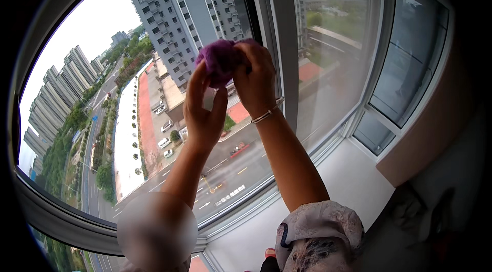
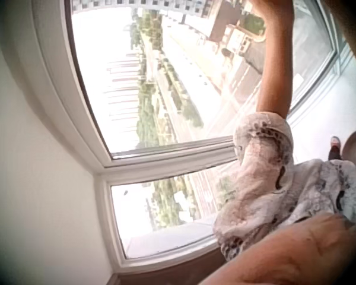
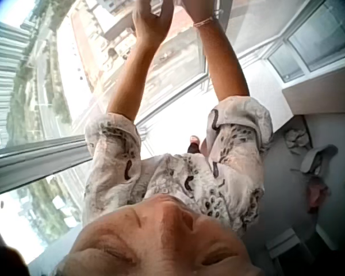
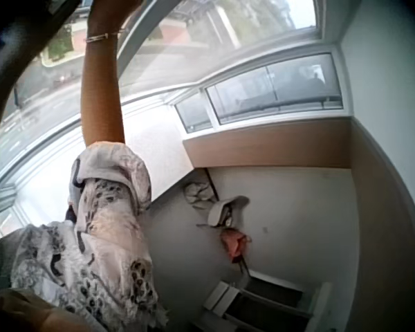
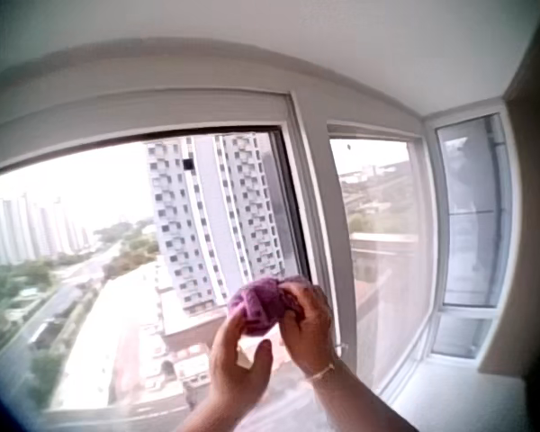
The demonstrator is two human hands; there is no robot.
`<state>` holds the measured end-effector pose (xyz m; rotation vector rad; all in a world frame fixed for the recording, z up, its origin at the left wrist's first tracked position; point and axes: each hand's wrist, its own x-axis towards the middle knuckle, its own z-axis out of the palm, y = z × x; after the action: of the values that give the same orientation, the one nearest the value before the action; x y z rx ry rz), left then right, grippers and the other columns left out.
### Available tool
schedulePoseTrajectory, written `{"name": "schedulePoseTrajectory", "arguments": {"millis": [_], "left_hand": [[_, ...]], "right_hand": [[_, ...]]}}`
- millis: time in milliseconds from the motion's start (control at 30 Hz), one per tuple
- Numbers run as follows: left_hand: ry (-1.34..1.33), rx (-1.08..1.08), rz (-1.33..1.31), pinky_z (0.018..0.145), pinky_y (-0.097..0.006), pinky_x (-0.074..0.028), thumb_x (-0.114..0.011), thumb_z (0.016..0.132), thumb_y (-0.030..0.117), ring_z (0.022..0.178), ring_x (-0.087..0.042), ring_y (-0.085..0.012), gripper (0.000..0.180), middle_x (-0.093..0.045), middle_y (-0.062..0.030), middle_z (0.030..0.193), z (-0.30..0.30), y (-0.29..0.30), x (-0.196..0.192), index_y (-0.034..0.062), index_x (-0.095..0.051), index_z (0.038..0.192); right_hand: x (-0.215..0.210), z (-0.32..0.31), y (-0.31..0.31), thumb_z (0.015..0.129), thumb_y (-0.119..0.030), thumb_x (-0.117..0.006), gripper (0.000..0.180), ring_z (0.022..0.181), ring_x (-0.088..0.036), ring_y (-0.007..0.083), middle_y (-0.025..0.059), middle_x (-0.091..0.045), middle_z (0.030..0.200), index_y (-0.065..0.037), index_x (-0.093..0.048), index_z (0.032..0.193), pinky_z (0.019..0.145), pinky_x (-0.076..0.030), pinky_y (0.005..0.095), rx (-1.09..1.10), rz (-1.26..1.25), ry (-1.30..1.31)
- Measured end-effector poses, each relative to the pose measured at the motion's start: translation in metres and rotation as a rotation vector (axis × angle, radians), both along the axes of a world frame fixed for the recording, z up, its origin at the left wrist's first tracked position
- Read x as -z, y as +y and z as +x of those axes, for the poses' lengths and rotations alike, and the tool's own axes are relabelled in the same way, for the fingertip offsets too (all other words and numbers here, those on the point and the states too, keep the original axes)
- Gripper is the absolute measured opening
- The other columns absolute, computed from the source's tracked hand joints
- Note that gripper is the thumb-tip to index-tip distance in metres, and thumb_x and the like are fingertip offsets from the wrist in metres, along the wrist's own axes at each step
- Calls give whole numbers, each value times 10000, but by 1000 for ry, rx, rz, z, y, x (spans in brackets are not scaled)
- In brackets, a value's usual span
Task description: The person cleans the window glass and the window frame using a purple cloth. They wipe the glass surface and the frame edges thoroughly, occasionally dipping the cloth into a pink basin on the floor to wet it.
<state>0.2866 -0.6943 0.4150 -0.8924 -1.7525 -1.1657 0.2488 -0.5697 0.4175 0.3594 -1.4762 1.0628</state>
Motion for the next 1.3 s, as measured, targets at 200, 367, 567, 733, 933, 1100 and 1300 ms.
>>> {"name": "schedulePoseTrajectory", "arguments": {"millis": [200,367,567,733,933,1100,1300], "left_hand": [[-416,43,-336,937,-416,-431,-585,731,-36,1072,-548,-353,573,-560,-196,1156,42,-22,267,9,-450,1286],[-327,40,-267,923,-392,-447,-623,717,-33,1072,-563,-333,608,-557,-204,1173,23,6,192,-1,-441,1297],[101,57,41,932,-339,-451,-617,757,-34,1111,-572,-267,644,-560,-173,1220,-21,42,-35,7,-380,1354],[21,51,-41,959,-363,-428,-590,757,-61,1145,-548,-287,608,-545,-194,1238,-14,37,46,-20,-405,1335],[-626,167,-418,973,-404,-415,-582,727,-31,1125,-531,-362,637,-543,-217,1209,22,2,302,32,-397,1334],[-874,141,-238,997,-405,-395,-629,751,73,1198,-471,-379,678,-482,-243,1285,64,-5,326,23,-351,1367],[-646,316,-354,1031,-422,-357,-665,730,72,1220,-441,-411,726,-475,-251,1281,167,-37,253,-12,-338,1373]], "right_hand": [[298,50,-22,728,41,-574,248,910,-571,337,130,-621,949,-70,-589,950,790,-474,414,19,-204,-639],[202,35,2,728,53,-555,230,856,-582,340,133,-606,892,-44,-563,937,748,-480,400,59,-153,-536],[-42,13,32,763,48,-487,345,952,-579,358,162,-609,1026,-39,-559,1089,850,-470,414,11,99,-16],[43,3,35,815,6,-524,342,991,-568,380,181,-592,1084,-65,-551,1148,849,-470,429,125,135,-45],[348,51,19,795,-3,-579,342,979,-575,377,189,-613,1074,-41,-586,1134,856,-469,420,64,-16,-858],[378,83,10,816,41,-485,327,952,-622,277,132,-645,1019,-15,-599,1118,834,-496,359,-215,-271,-950],[338,147,-5,958,-226,-399,288,1156,-523,301,111,-550,1238,-109,-532,1184,999,-411,488,-1314,-1290,-632]]}}
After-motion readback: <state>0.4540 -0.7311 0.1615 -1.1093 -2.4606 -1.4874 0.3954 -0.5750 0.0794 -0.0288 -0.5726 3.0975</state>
